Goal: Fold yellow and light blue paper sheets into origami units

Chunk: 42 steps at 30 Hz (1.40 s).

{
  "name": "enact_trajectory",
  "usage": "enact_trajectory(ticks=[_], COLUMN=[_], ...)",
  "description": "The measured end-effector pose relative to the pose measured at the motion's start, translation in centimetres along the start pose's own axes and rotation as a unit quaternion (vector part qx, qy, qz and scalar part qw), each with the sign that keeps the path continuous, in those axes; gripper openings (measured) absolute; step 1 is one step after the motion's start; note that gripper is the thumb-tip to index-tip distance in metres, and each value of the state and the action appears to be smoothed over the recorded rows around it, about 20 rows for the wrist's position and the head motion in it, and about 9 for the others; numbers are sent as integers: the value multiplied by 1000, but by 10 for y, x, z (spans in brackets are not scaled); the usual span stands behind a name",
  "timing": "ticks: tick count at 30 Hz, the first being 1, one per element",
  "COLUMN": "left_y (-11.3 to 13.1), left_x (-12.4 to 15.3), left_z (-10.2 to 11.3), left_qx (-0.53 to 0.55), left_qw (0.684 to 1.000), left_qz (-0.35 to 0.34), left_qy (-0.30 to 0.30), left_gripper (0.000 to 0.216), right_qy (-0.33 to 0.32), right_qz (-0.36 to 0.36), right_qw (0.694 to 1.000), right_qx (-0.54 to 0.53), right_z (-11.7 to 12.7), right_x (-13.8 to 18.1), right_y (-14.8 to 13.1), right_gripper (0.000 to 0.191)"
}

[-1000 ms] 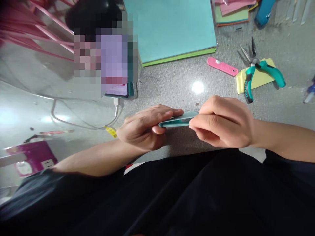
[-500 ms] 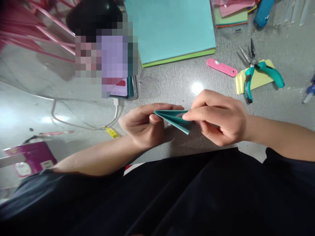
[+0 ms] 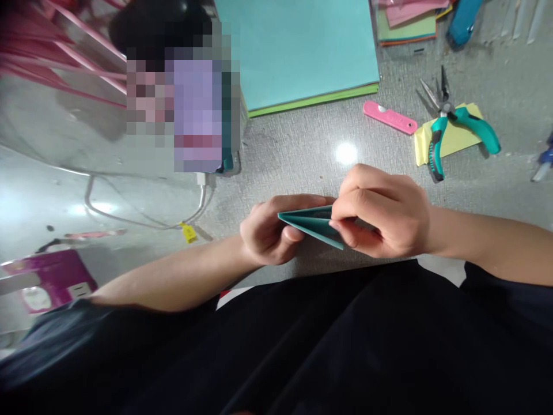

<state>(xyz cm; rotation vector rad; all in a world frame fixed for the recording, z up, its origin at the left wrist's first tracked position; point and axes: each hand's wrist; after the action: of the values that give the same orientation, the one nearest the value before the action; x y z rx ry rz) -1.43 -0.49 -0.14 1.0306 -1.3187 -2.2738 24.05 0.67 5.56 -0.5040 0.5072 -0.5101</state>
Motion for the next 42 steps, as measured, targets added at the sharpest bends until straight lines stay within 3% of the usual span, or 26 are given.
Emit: enact_trajectory(ticks=[11, 21, 26, 29, 35, 42], left_y=[3, 5, 5, 5, 8, 12], left_x=[-2, -3, -3, -1, -1, -1], left_z=[-1, -1, 0, -1, -6, -6], left_qx=[-3, -8, -15, -25, -46, -60], left_qw=[1000, 1000, 999, 997, 992, 987], left_qz=[-15, -13, -17, -5, 30, 69], left_qy=[4, 26, 49, 72, 110, 133], left_gripper=[36, 31, 28, 27, 25, 28], right_qy=[11, 4, 0, -22, -31, 19], right_qz=[32, 9, 50, 14, -4, 65], right_qw=[999, 1000, 997, 994, 999, 997], right_qx=[16, 1, -61, -105, -14, 43], right_z=[-1, -4, -5, -6, -7, -10], right_x=[2, 2, 0, 1, 3, 4], right_y=[-2, -5, 3, 6, 5, 11], right_gripper=[11, 8, 17, 17, 11, 26])
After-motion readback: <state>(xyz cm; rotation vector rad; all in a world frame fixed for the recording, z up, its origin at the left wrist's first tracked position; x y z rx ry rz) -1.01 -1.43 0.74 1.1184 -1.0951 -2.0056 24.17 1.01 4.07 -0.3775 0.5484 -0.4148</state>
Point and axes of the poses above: each hand's wrist, its own x-axis away from the middle knuckle, its own z-axis out of the back of the hand, y = z × x, and after that the axes turned 14 degrees about -y, right-handed
